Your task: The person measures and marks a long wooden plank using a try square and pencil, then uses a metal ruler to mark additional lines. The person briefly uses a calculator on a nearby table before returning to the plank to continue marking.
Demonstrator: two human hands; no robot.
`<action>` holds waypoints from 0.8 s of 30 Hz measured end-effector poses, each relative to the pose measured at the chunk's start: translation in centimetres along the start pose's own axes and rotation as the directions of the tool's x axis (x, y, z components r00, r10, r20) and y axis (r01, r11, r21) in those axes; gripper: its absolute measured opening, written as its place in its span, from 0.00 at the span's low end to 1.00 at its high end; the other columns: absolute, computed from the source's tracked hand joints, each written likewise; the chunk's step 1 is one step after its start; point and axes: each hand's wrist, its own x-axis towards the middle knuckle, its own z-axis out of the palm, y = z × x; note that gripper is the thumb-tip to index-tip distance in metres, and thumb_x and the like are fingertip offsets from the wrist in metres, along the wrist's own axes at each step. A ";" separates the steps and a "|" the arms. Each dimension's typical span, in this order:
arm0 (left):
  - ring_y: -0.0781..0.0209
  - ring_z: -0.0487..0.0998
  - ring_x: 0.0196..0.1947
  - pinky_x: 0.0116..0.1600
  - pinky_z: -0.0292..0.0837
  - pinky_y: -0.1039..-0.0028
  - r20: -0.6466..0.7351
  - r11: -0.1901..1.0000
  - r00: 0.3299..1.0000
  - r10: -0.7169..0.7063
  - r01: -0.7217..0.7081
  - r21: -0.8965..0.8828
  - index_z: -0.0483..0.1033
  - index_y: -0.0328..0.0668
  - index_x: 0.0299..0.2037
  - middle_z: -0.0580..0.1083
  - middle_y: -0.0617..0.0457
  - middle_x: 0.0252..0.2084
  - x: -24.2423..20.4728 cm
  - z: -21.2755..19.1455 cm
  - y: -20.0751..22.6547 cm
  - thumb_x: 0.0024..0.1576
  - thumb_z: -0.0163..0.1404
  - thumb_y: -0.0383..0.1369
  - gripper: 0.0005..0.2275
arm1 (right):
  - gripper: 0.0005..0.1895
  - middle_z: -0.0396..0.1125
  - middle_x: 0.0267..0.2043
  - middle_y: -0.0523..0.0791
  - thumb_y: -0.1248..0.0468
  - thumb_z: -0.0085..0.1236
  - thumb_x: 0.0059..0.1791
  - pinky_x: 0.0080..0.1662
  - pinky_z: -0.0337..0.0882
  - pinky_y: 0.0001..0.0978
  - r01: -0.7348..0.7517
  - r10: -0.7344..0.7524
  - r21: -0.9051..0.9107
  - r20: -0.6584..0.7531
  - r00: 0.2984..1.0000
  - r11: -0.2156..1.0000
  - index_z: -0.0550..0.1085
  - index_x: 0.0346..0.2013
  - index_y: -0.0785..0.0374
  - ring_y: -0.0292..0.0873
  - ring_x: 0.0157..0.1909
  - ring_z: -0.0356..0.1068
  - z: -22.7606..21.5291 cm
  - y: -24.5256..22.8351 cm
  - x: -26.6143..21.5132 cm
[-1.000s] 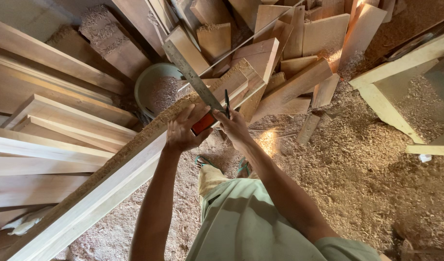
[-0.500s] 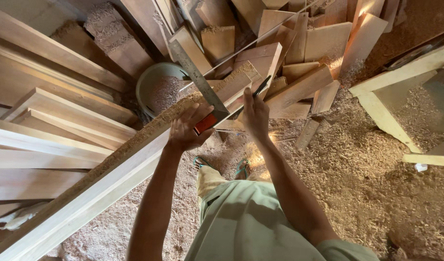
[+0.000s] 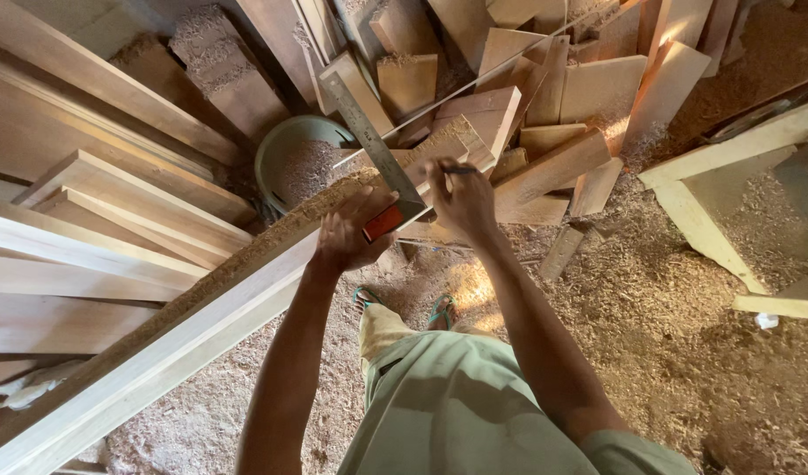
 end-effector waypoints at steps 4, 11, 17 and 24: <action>0.37 0.75 0.60 0.62 0.74 0.48 -0.019 0.999 1.000 0.013 -0.012 0.035 0.72 0.59 0.64 0.71 0.39 0.65 0.1 -0.1 0.1 0.51 0.61 0.50 0.29 | 0.21 0.72 0.44 0.45 0.50 0.40 0.59 0.23 0.63 0.30 0.168 -0.143 0.239 -0.119 0.983 0.956 0.78 0.51 0.58 0.36 0.24 0.65 1.2 -0.8 0.2; 0.36 0.74 0.61 0.62 0.72 0.48 -0.015 0.998 1.000 -0.011 0.012 0.067 0.72 0.62 0.65 0.70 0.36 0.65 0.3 -0.2 0.4 0.49 0.61 0.54 0.31 | 0.26 0.63 0.22 0.41 0.49 0.34 0.61 0.26 0.60 0.23 -0.025 0.083 0.462 -0.104 0.991 0.887 0.75 0.38 0.64 0.33 0.23 0.59 1.9 2.1 -2.6; 0.35 0.72 0.62 0.62 0.70 0.48 -0.015 0.997 1.000 -0.010 0.012 0.076 0.72 0.62 0.65 0.71 0.36 0.64 0.5 -0.3 0.4 0.47 0.64 0.54 0.33 | 0.19 0.56 0.19 0.37 0.51 0.49 0.55 0.20 0.50 0.22 -0.477 0.270 0.794 0.399 0.876 0.376 0.73 0.51 0.62 0.31 0.19 0.52 5.1 -0.9 -4.6; 0.44 0.77 0.58 0.58 0.77 0.57 -0.372 0.978 0.913 0.169 -0.201 -0.049 0.73 0.42 0.61 0.73 0.39 0.61 -1.0 0.6 -0.6 0.59 0.56 0.46 0.24 | 0.20 0.57 0.25 0.37 0.54 0.51 0.56 0.22 0.50 0.21 -0.381 0.134 0.920 0.368 0.920 0.093 0.67 0.54 0.67 0.31 0.22 0.52 6.0 0.3 -4.9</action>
